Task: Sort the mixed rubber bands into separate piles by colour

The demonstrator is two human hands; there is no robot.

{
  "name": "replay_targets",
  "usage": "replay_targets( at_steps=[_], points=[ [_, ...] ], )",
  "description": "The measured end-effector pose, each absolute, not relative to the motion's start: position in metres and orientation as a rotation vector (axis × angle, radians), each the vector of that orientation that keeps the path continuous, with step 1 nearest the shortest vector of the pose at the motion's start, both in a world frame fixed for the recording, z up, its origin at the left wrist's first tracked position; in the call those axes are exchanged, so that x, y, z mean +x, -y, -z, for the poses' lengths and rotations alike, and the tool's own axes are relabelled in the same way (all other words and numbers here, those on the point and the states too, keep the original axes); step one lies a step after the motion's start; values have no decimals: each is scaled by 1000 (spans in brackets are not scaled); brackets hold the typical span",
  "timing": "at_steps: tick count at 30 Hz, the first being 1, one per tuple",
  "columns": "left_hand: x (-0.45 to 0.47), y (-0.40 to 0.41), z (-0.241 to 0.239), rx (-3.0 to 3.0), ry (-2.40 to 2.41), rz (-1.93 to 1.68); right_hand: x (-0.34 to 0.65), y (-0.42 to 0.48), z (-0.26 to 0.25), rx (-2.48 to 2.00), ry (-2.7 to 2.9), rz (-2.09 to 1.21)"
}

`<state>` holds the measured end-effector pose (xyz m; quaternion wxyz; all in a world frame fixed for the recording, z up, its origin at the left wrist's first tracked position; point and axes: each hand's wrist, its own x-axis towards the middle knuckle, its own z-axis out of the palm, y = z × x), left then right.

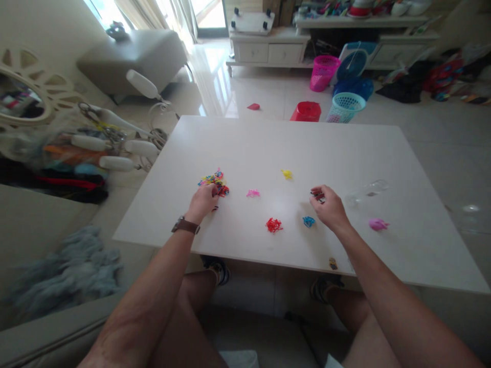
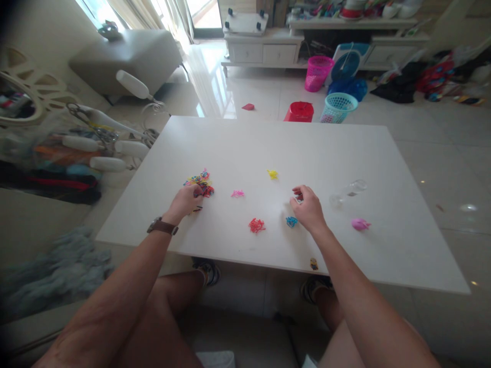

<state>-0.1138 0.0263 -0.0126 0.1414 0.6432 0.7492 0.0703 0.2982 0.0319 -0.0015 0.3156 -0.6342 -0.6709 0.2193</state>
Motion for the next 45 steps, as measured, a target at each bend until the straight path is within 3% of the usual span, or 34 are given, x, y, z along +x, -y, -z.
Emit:
replay_targets(
  at_steps=[45],
  points=[
    [-109, -27, 0, 1760, -2262, -132, 291, -26, -2, -1637, 1850, -637]
  ],
)
